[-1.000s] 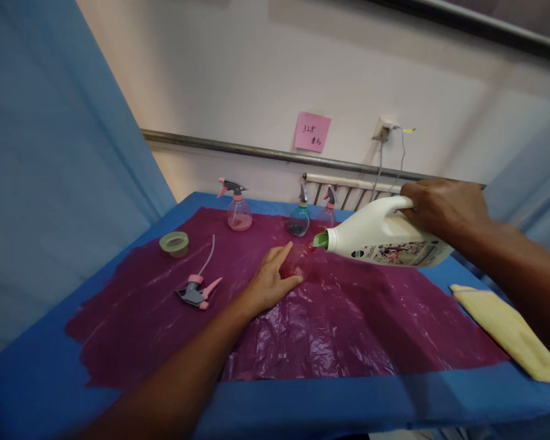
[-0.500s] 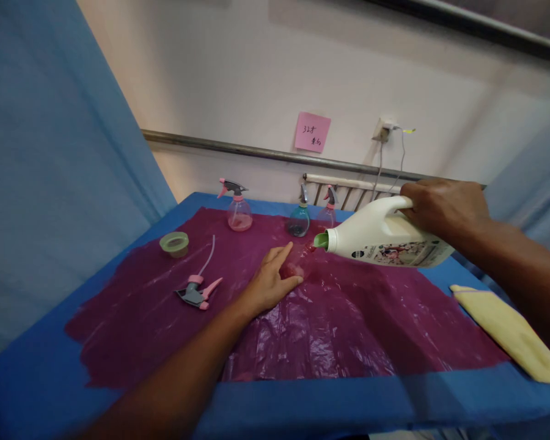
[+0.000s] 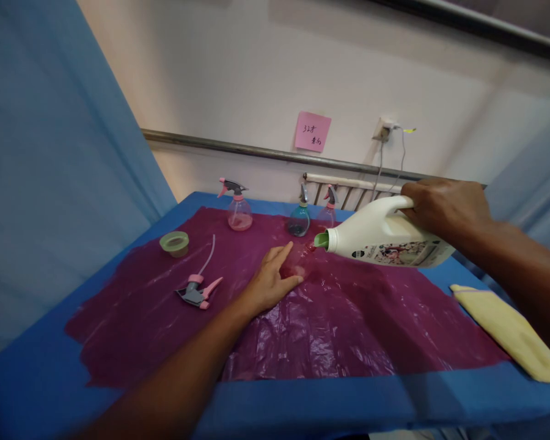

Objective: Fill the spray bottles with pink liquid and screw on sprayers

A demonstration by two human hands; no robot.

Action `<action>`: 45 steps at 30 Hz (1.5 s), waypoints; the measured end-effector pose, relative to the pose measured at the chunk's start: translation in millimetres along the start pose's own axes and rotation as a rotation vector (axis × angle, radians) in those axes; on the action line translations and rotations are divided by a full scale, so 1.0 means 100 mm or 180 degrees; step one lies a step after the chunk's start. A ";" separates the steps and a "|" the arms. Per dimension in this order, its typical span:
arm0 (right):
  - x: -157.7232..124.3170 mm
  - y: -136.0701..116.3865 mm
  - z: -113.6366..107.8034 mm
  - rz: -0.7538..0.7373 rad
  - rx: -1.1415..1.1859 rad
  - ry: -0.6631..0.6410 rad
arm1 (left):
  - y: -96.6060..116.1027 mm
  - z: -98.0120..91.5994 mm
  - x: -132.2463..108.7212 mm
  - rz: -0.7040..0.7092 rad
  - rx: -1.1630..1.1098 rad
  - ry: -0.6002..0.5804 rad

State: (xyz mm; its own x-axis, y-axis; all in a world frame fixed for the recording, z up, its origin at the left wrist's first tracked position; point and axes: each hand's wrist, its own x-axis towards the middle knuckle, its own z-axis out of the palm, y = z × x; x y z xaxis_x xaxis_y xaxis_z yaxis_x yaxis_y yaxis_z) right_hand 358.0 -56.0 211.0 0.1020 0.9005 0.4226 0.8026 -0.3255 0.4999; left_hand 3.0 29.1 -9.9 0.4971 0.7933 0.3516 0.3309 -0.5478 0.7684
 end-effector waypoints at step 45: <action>0.02 0.00 -0.03 -0.0014 -0.0077 -0.0033 | -0.03 0.02 0.00 0.0064 -0.0034 0.0032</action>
State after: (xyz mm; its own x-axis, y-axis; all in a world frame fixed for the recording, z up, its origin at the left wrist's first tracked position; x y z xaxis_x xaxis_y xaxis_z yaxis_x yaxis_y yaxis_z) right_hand 356.1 -55.2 214.0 0.1048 0.9049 0.4125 0.7886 -0.3283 0.5199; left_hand 3.4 30.3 -13.4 0.4954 0.7849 0.3722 0.3123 -0.5607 0.7668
